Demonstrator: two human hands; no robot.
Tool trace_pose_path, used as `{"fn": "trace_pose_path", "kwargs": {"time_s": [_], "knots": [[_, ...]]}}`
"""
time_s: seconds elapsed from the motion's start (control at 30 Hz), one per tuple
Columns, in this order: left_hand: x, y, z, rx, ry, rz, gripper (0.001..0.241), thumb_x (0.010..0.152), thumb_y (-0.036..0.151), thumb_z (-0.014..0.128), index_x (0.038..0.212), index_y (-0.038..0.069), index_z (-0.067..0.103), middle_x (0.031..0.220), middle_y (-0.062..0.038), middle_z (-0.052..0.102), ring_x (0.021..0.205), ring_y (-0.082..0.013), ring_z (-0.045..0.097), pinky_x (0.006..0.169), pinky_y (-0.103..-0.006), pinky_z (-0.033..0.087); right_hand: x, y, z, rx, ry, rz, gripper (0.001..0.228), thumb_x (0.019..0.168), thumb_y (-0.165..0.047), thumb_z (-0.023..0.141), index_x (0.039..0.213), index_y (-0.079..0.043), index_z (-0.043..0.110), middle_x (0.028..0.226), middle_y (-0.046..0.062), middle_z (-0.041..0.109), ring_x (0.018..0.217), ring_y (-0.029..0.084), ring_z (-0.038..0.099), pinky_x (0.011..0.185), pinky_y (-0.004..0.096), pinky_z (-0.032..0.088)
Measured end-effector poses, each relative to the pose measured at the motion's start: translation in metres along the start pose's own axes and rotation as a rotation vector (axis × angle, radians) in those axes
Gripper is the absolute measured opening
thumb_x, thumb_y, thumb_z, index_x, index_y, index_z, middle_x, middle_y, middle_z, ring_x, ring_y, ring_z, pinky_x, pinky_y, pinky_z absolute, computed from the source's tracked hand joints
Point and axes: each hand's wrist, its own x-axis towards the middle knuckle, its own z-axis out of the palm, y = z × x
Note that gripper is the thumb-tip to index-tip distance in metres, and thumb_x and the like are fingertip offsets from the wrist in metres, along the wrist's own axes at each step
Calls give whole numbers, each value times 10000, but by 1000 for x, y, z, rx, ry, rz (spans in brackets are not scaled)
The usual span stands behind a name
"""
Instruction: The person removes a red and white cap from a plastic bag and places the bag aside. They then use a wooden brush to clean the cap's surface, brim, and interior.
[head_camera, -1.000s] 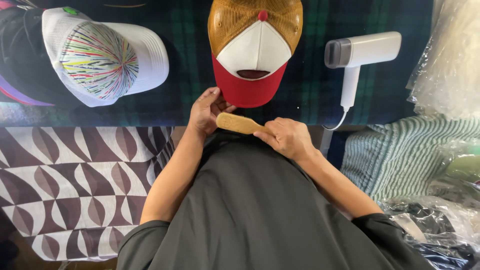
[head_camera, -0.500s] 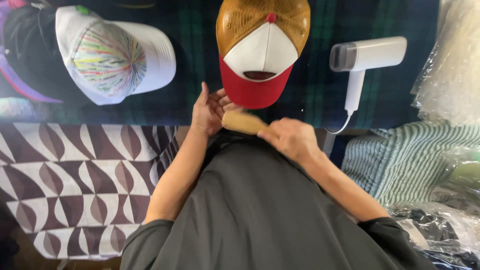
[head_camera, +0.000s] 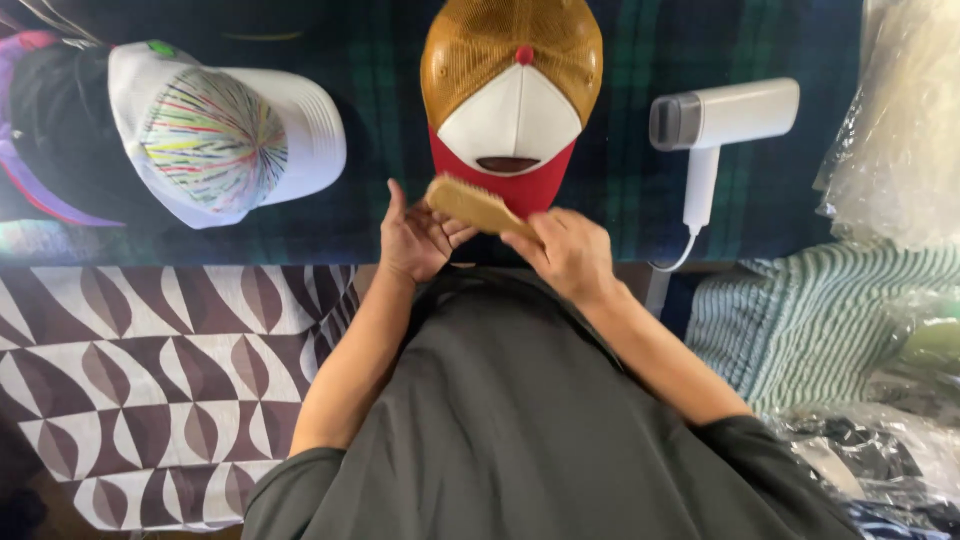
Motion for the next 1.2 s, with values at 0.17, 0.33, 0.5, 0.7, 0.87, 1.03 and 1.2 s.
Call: {"fn": "trace_pose_path", "kwargs": {"time_s": [0.17, 0.33, 0.5, 0.7, 0.87, 1.03, 1.2], "knots": [[33, -10, -45, 152, -11, 53, 266, 920, 396, 695, 983, 142, 736, 942, -125, 774, 880, -400, 770, 901, -568, 633, 21, 32, -5, -21, 153, -105, 385, 972, -525, 721, 808, -189, 629, 700, -3, 519, 651, 210, 616, 620, 335, 521], [21, -14, -23, 161, 3, 114, 88, 958, 243, 707, 925, 161, 707, 753, -59, 692, 814, -374, 771, 845, -538, 647, -67, 124, -27, -184, 143, -31, 396, 953, -480, 815, 852, -132, 655, 752, 61, 555, 669, 270, 605, 617, 385, 507], [23, -15, -23, 179, 61, 161, 99, 980, 234, 682, 936, 150, 710, 746, -74, 678, 764, -357, 769, 773, -509, 670, -38, 60, -7, 50, 215, 27, 384, 1012, -465, 686, 858, -113, 666, 725, 71, 586, 642, 282, 629, 577, 387, 511], [19, -14, -19, 196, 105, 156, 112, 969, 246, 692, 912, 150, 702, 730, -69, 669, 743, -339, 760, 763, -502, 668, -57, 96, 29, -34, 201, 51, 469, 1063, -513, 555, 848, -106, 650, 738, 93, 576, 673, 306, 624, 608, 420, 523], [21, -20, -25, 217, 93, 163, 128, 1006, 246, 647, 944, 146, 698, 768, -91, 707, 754, -328, 766, 766, -496, 673, -105, 123, 12, -30, 273, 429, 333, 1078, -439, 608, 933, -140, 629, 710, 92, 559, 625, 374, 620, 578, 463, 494], [23, -15, -27, 218, 94, 173, 124, 1006, 259, 647, 954, 155, 691, 784, -90, 719, 762, -321, 771, 768, -496, 673, 4, 27, 2, 178, 269, 181, 374, 1005, -540, 568, 896, -197, 670, 738, -38, 584, 597, 214, 636, 561, 319, 531], [31, -19, -40, 246, 94, 177, 110, 1005, 265, 649, 963, 169, 682, 807, -93, 731, 760, -302, 762, 794, -502, 662, -3, 95, -25, 102, 338, 467, 277, 1120, -207, 575, 907, -31, 562, 719, 213, 543, 653, 468, 596, 551, 529, 434]]}}
